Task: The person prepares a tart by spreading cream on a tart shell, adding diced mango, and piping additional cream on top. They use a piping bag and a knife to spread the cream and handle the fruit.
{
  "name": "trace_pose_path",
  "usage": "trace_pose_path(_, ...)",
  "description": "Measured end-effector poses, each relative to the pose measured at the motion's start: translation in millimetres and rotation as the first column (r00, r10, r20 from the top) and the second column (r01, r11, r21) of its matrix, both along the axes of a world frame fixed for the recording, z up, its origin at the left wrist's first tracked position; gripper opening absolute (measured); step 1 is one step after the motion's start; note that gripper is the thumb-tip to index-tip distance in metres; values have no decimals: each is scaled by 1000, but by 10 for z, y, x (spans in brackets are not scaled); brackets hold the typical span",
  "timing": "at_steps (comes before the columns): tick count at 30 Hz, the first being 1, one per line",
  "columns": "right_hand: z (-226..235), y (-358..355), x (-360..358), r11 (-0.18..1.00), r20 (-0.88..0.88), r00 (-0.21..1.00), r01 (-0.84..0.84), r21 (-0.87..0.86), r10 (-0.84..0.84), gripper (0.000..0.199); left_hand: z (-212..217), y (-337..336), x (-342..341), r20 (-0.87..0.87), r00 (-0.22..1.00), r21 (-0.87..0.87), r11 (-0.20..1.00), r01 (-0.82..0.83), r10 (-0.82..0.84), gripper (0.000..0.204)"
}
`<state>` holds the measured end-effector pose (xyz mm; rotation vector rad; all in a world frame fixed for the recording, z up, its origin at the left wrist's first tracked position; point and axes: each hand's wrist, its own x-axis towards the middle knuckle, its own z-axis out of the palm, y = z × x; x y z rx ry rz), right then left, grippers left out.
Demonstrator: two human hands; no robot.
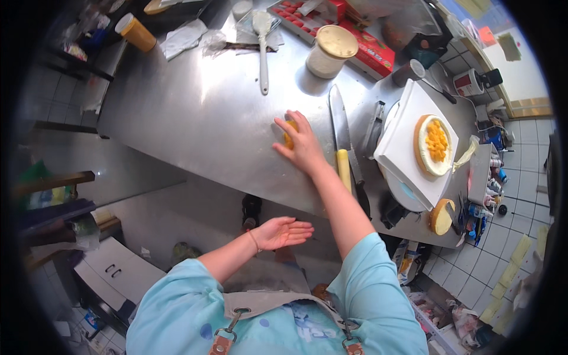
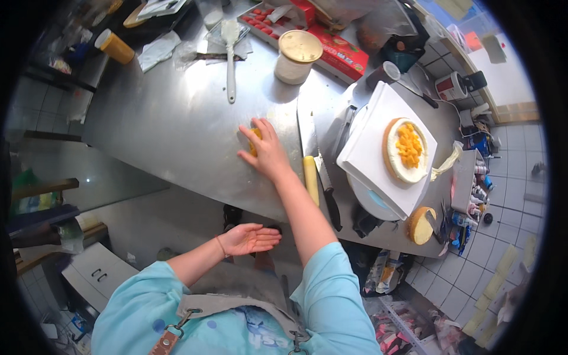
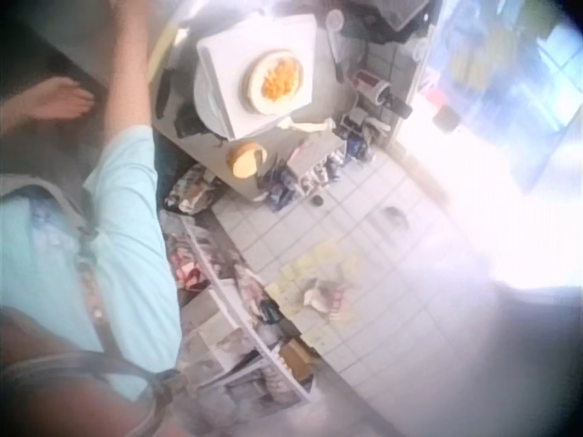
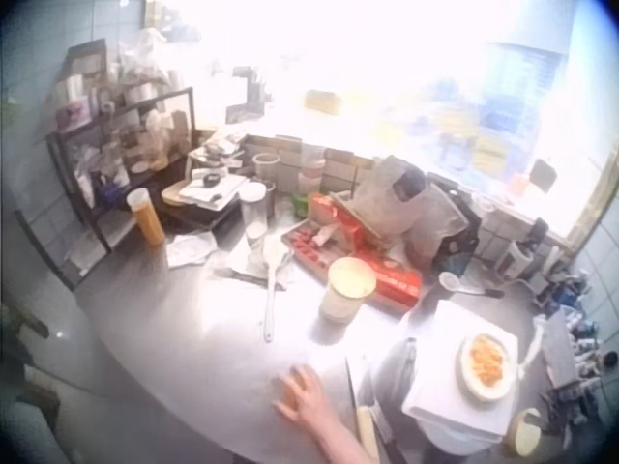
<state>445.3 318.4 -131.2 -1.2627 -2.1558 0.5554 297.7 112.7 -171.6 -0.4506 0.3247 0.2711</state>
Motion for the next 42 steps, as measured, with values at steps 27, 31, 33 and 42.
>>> trace_pose_path(27,28,-763,337,912,-512,778,186,-365,-364,19,-147,409,54,-22,1000,46,999,16,-15,59)
trace_pose_path(31,33,-816,126,866,-537,835,-174,-469,-123,26,-235,339,56,-131,991,183,982,53,-30,57)
trace_pose_path(33,19,-1236,149,842,-494,869,-248,-480,-25,22,-512,159,28,181,963,102,970,-219,199,56)
trace_pose_path(42,69,-2044,-85,975,-435,883,99,-199,-178,16,10,233,100,-263,953,626,778,51,149,48)
